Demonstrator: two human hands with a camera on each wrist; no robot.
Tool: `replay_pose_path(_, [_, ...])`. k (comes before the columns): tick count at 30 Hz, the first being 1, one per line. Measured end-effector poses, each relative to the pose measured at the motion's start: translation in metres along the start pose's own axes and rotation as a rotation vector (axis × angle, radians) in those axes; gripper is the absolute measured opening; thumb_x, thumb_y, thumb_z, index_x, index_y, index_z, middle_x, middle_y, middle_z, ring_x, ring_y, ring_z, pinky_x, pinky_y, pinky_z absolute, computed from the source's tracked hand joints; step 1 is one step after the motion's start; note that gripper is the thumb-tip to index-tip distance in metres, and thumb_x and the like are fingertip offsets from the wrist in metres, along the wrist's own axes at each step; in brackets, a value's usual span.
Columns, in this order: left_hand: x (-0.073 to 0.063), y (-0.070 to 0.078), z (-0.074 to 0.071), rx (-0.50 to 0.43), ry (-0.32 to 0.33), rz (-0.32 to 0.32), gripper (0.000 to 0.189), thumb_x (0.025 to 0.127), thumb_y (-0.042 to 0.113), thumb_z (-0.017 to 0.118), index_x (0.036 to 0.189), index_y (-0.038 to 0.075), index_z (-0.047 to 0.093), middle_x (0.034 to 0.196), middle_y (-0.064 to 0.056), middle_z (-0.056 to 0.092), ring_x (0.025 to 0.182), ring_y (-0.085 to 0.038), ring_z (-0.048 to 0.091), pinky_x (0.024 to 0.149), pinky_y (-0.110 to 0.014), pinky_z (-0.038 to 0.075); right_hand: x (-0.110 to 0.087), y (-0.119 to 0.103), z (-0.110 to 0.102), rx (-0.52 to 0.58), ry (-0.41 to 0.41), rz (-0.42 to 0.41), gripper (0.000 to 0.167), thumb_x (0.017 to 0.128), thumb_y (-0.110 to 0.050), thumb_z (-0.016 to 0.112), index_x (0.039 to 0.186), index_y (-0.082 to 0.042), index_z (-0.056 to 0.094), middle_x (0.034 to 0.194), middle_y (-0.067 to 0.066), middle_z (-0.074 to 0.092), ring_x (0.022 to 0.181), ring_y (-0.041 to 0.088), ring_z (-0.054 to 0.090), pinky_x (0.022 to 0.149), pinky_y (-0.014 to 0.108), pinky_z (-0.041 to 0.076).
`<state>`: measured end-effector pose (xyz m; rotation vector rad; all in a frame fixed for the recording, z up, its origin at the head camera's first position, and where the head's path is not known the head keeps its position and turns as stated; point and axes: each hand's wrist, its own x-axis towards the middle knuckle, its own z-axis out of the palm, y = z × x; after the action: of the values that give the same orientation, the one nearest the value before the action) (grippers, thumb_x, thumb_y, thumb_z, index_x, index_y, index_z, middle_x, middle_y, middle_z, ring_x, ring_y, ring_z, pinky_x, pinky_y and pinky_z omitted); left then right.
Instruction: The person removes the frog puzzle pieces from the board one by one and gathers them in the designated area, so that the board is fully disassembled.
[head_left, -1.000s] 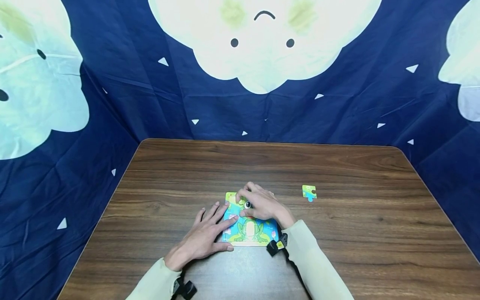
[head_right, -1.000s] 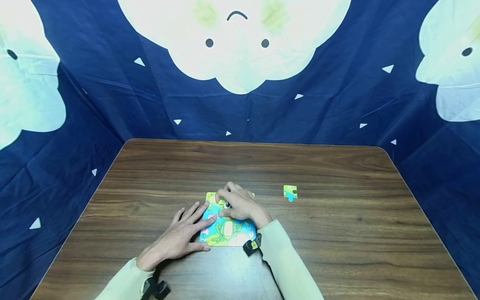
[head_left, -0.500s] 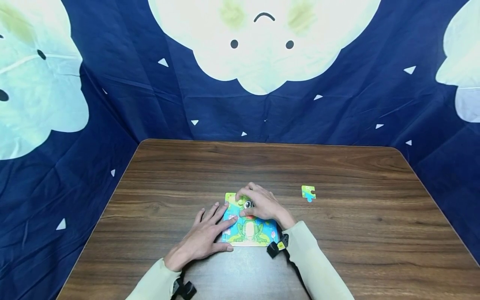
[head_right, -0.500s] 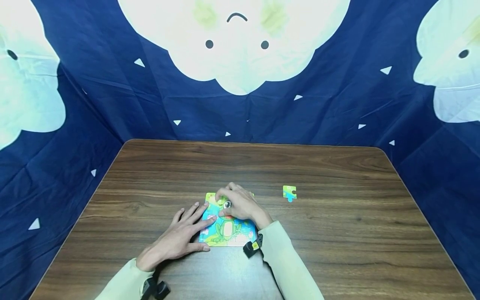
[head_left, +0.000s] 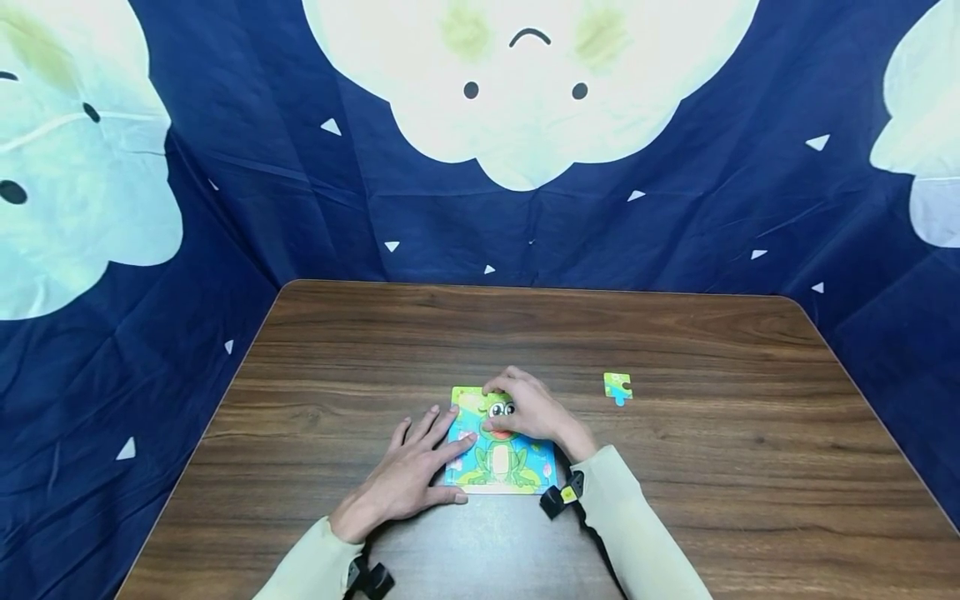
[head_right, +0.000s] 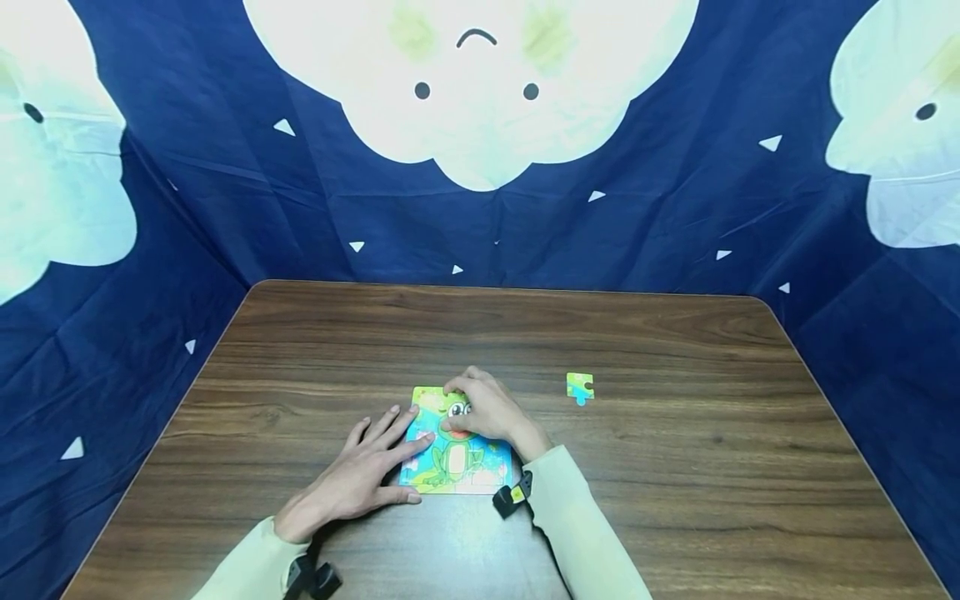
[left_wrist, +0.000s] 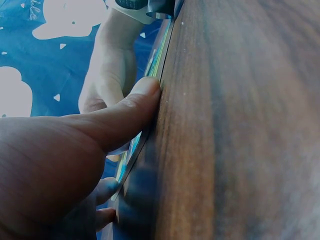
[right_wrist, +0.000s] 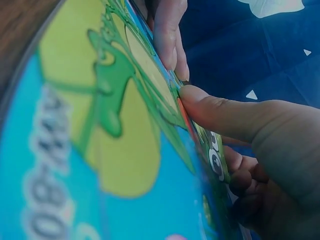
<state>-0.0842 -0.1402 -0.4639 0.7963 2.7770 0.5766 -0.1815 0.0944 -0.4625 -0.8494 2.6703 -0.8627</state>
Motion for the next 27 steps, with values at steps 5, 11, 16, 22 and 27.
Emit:
replay_pose_path(5, [0.001, 0.0002, 0.0004, 0.004, -0.003, 0.002, 0.073, 0.086, 0.054, 0.069, 0.15, 0.023, 0.049, 0.165, -0.019, 0.027, 0.152, -0.047, 0.023, 0.112, -0.075, 0.018, -0.0039, 0.002, -0.0009, -0.041, 0.013, 0.0, 0.049, 0.084, -0.04, 0.08, 0.128, -0.022, 0.068, 0.108, -0.001, 0.059, 0.086, 0.011, 0.049, 0.076, 0.029, 0.043])
replay_pose_path(11, [0.0013, 0.0002, 0.0003, 0.008, 0.001, -0.003, 0.073, 0.086, 0.054, 0.07, 0.149, 0.024, 0.049, 0.165, -0.019, 0.027, 0.152, -0.047, 0.023, 0.111, -0.075, 0.019, -0.0066, 0.0033, -0.0007, -0.034, 0.05, 0.036, 0.052, 0.083, -0.039, 0.081, 0.126, -0.015, 0.065, 0.115, 0.001, 0.063, 0.096, 0.014, 0.06, 0.086, 0.037, 0.052])
replay_pose_path(16, [0.0012, 0.0005, 0.0006, 0.007, -0.003, -0.007, 0.073, 0.086, 0.054, 0.069, 0.15, 0.024, 0.048, 0.165, -0.018, 0.027, 0.152, -0.047, 0.023, 0.111, -0.075, 0.019, -0.0063, 0.0051, 0.0001, -0.044, 0.054, 0.043, 0.051, 0.082, -0.04, 0.082, 0.123, -0.014, 0.067, 0.115, 0.001, 0.064, 0.097, 0.014, 0.062, 0.088, 0.038, 0.053])
replay_pose_path(22, [0.0004, 0.0001, 0.0011, 0.015, 0.005, -0.004, 0.073, 0.086, 0.055, 0.069, 0.149, 0.024, 0.049, 0.165, -0.019, 0.028, 0.151, -0.047, 0.024, 0.111, -0.075, 0.02, -0.0059, 0.0065, 0.0006, -0.068, 0.086, 0.02, 0.05, 0.081, -0.043, 0.082, 0.12, -0.016, 0.069, 0.112, -0.001, 0.066, 0.098, 0.014, 0.061, 0.087, 0.037, 0.053])
replay_pose_path(27, [0.0007, -0.0002, 0.0012, 0.017, 0.008, -0.004, 0.073, 0.086, 0.055, 0.069, 0.149, 0.024, 0.05, 0.164, -0.019, 0.029, 0.151, -0.047, 0.025, 0.111, -0.075, 0.02, -0.0061, 0.0077, 0.0012, -0.068, 0.117, 0.006, 0.049, 0.079, -0.044, 0.083, 0.118, -0.016, 0.071, 0.11, -0.001, 0.067, 0.1, 0.014, 0.059, 0.088, 0.038, 0.052])
